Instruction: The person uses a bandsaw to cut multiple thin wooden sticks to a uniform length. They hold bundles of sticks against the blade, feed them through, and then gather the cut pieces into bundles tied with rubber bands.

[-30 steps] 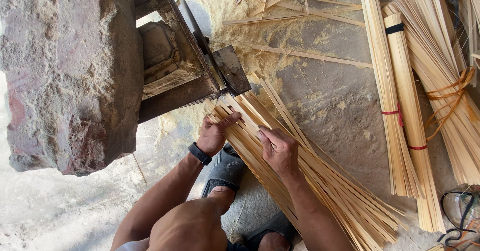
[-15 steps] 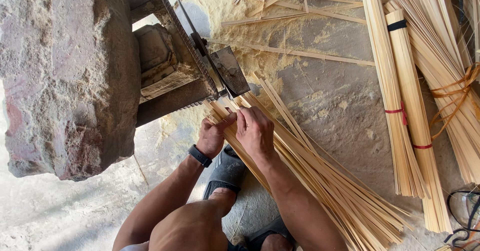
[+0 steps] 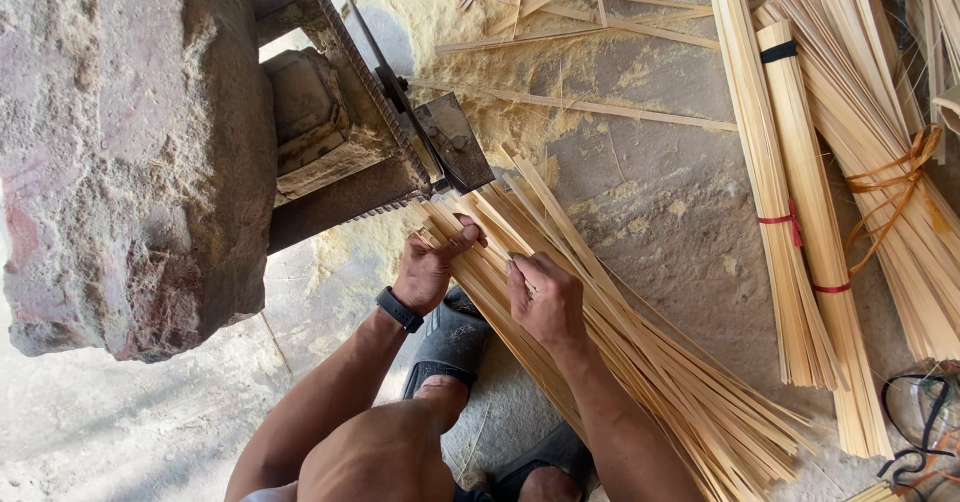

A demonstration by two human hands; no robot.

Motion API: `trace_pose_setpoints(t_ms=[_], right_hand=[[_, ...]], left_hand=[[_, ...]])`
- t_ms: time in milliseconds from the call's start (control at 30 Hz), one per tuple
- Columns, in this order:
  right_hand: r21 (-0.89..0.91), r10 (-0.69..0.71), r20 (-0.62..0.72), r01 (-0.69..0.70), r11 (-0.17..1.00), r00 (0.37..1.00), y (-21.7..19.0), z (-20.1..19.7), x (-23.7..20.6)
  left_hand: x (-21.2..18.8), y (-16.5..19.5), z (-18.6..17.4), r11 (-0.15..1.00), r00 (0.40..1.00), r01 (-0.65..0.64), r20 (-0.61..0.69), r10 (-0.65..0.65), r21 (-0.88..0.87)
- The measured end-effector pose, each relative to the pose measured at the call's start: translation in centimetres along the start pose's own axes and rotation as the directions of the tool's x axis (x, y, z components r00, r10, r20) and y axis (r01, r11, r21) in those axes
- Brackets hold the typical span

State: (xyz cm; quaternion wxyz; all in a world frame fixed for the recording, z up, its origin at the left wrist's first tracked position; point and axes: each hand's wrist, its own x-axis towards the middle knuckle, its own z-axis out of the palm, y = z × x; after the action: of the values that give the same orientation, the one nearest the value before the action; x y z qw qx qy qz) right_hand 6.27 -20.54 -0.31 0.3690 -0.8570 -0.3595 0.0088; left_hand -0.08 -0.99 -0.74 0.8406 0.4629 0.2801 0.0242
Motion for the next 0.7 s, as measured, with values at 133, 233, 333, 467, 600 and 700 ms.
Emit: trace_pose_setpoints(t_ms=[133, 233, 333, 467, 600, 700], right_hand=[[-0.056, 0.000, -0.058, -0.003, 0.998, 0.998, -0.7, 2.2, 2.4], [-0.043, -0.024, -0.088, 0.020, 0.999, 0.996, -1.9, 3.9, 4.6], [-0.028, -0.015, -0.061, 0.013, 1.000, 0.998, -2.8, 4.7, 6.4], [-0.063, -0.004, 0.045, 0.007, 0.998, 0.999, -2.2, 2.5, 5.5], [-0.146, -0.144, -0.085, 0.131, 0.981, 0.986, -0.7, -2.1, 2.2], [-0.190, -0.221, -0.067, 0.205, 0.960, 0.973, -0.5, -2.6, 0.4]], left_hand=[[0.2, -0.2, -0.5, 0.994, 1.000, 0.023, 0.018, -0.021, -0.105], [0.2, -0.1, -0.8, 0.995, 0.999, 0.050, 0.021, -0.049, -0.086], [0.2, 0.1, -0.9, 0.994, 0.995, 0.084, 0.055, -0.080, -0.073], [0.2, 0.0, -0.3, 0.997, 0.999, -0.022, 0.038, 0.025, -0.075], [0.2, 0.0, -0.2, 0.980, 0.997, 0.029, 0.069, -0.016, -0.198], [0.4, -0.1, -0.1, 0.969, 0.994, 0.034, 0.113, -0.006, -0.243]])
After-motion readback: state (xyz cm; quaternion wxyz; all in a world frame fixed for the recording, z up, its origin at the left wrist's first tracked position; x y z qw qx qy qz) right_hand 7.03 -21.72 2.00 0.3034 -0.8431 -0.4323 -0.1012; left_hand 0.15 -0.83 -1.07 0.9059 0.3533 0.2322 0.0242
